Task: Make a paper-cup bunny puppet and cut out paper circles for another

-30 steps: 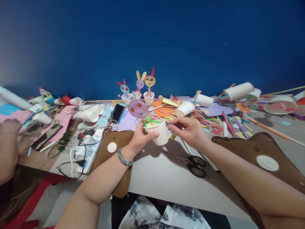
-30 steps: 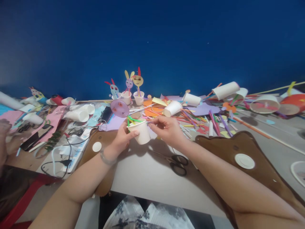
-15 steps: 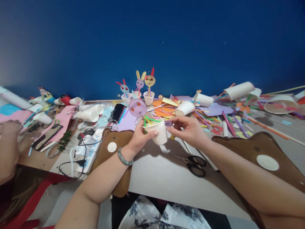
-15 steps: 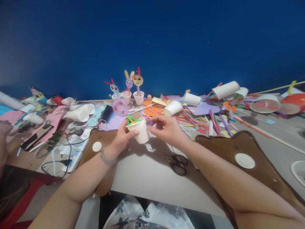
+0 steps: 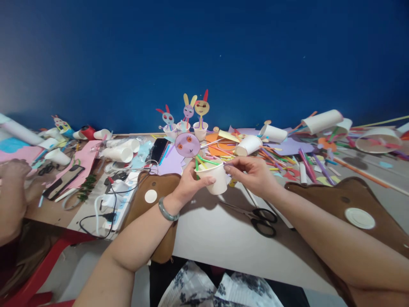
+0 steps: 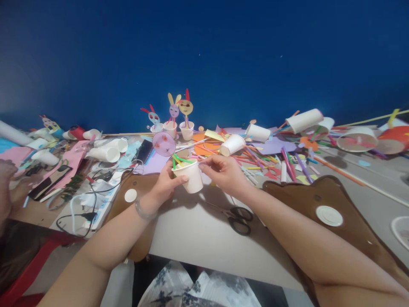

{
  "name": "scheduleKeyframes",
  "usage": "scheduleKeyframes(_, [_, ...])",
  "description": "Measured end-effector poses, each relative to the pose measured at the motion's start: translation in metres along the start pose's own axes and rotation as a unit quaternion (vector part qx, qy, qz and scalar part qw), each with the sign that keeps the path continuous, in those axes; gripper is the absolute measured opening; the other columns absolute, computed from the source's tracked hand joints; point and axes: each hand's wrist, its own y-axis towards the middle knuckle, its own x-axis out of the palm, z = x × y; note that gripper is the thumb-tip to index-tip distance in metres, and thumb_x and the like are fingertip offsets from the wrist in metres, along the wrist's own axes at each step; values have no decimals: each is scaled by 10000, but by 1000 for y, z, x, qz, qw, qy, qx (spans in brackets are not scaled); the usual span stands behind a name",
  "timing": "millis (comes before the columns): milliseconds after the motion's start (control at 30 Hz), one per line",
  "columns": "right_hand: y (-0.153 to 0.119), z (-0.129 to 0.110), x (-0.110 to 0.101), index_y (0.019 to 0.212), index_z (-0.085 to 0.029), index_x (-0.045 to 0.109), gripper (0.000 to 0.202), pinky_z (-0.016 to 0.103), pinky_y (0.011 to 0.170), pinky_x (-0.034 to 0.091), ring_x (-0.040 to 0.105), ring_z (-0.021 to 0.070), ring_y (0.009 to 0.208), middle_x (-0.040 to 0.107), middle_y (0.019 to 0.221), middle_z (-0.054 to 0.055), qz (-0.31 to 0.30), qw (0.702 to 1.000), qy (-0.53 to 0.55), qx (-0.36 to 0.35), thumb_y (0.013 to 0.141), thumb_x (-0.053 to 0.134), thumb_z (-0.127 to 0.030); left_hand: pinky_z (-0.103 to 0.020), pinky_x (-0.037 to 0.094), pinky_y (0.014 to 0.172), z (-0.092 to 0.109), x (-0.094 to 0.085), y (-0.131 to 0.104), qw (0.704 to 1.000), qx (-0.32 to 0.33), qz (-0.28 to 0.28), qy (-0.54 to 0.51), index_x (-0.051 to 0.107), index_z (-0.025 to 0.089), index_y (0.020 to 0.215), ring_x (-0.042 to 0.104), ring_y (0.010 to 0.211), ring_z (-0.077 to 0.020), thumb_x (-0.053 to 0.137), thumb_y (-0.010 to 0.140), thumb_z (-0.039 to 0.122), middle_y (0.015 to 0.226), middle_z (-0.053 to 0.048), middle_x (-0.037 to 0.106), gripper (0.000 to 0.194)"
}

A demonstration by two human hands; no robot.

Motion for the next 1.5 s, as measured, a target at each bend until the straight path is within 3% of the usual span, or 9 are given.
scheduleKeyframes(267, [1,2,0,740,-215,674,347,284,535,451,550,150,575,649,653,23,69,998,8,-7,807,767,-543,-356,552,971,4,5,4,999,-19,-17,-35,561,216,1255,668,1189,-260,1006,558,426,1307,-115,696,853])
scheduleKeyframes(500, [3,5,-1,766,-230,662,349,314,597,489,602,177,635,700,734,46,127,991,22,-25,811,771,-558,-338,546,875,-4,0,6,999,-25,26,-14,571,207,1180,681,970,-195,974,618,441,1052,-54,708,730])
scheduleKeyframes(700, [1,4,-1,757,-227,662,330,302,573,471,578,164,608,684,699,38,155,987,-16,-47,826,761,-534,-295,523,757,3,1,5,997,-36,55,-34,637,181,1109,642,741,-128,915,706,451,827,-7,693,559])
scheduleKeyframes(1067, [2,12,1,837,-214,705,300,306,594,518,620,167,643,709,776,46,130,990,13,-49,824,773,-506,-243,504,658,10,6,7,992,-43,102,-55,646,166,852,610,620,-84,957,611,482,680,35,664,504])
scheduleKeyframes(1500, [2,15,2,965,-221,740,321,316,610,555,667,189,712,738,851,51,93,993,59,-30,801,807,-489,-258,510,661,12,6,8,991,-40,114,-65,581,183,805,613,610,-89,945,617,484,649,50,655,508])
